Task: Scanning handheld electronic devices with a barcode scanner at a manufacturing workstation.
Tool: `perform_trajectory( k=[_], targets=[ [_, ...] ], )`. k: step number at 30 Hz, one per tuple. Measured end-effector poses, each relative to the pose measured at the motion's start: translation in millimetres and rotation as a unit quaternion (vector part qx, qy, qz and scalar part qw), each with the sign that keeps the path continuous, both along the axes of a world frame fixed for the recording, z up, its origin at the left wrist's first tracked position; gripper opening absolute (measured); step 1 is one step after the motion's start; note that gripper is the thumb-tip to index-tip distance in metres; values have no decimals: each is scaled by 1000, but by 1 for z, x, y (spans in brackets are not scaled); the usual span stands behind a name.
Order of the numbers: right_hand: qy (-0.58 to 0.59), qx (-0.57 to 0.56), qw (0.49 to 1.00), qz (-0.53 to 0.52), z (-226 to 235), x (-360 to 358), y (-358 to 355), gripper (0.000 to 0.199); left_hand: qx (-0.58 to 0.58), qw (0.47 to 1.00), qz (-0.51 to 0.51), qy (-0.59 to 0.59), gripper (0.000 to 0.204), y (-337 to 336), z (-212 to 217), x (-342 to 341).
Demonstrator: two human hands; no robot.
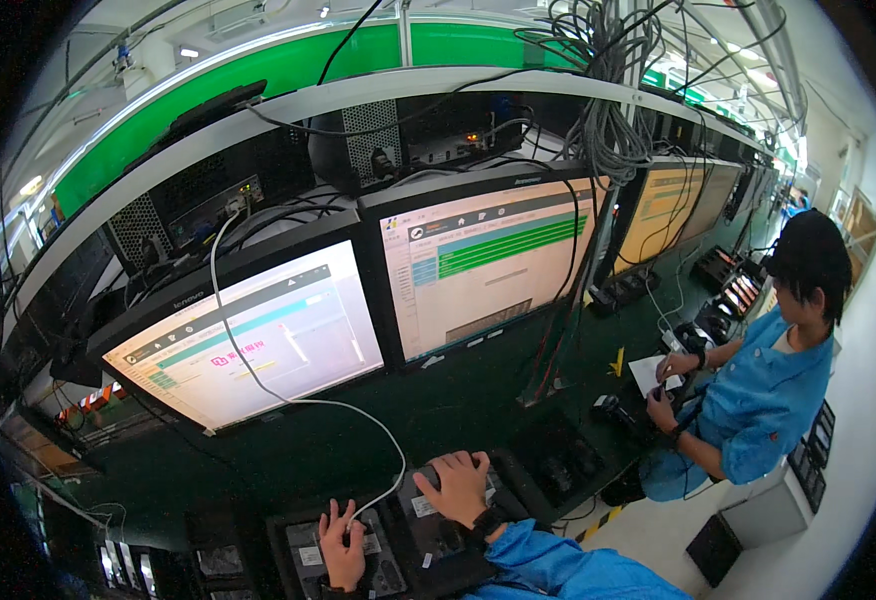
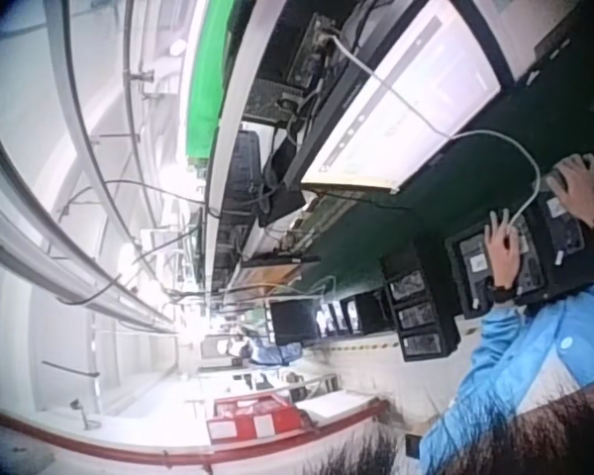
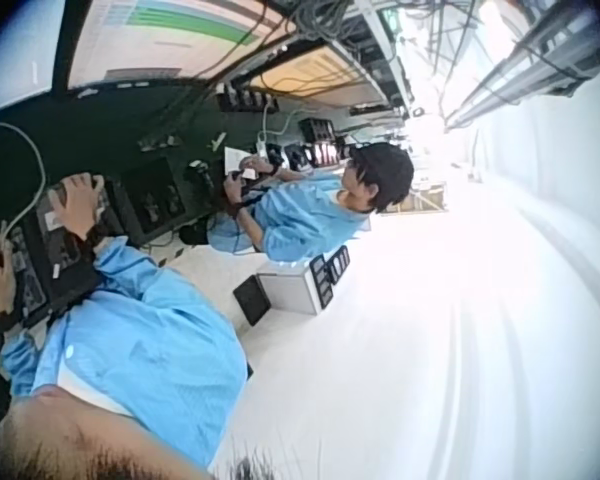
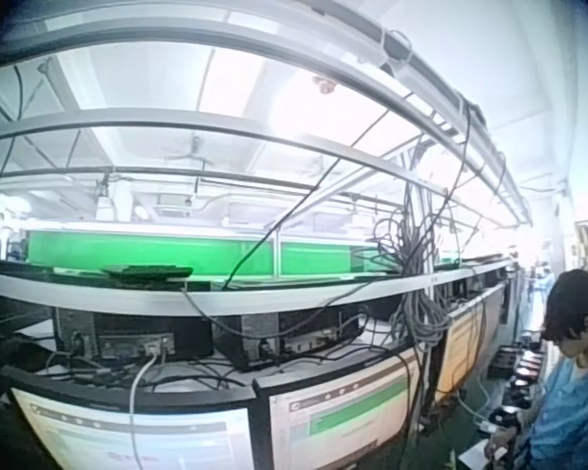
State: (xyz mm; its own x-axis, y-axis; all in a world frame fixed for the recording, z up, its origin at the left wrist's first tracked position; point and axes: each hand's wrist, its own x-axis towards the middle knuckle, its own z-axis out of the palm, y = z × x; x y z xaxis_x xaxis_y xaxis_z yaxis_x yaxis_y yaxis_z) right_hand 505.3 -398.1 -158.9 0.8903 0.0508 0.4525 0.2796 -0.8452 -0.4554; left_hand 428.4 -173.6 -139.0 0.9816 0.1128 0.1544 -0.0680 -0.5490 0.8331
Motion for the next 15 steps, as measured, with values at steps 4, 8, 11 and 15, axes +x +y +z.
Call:
perform_trajectory(
  k=[4,8,11,15],
  targets=[
    [32,-27,999,1,12,6,9,40,29,1000,-3,9,35,4,-6,-4],
    [191,-99,976,31,2,32,28,39,22,1000,4,-8,32,-1,-7,-1],
    [131,-120,984,-12,-13,42,42,35,-104,994,3,-21,31,3,7,-4],
    [54,-30,998,19,-10,29,45,28,-210,974,87,-18,36,39,18,-30]
  ],
)
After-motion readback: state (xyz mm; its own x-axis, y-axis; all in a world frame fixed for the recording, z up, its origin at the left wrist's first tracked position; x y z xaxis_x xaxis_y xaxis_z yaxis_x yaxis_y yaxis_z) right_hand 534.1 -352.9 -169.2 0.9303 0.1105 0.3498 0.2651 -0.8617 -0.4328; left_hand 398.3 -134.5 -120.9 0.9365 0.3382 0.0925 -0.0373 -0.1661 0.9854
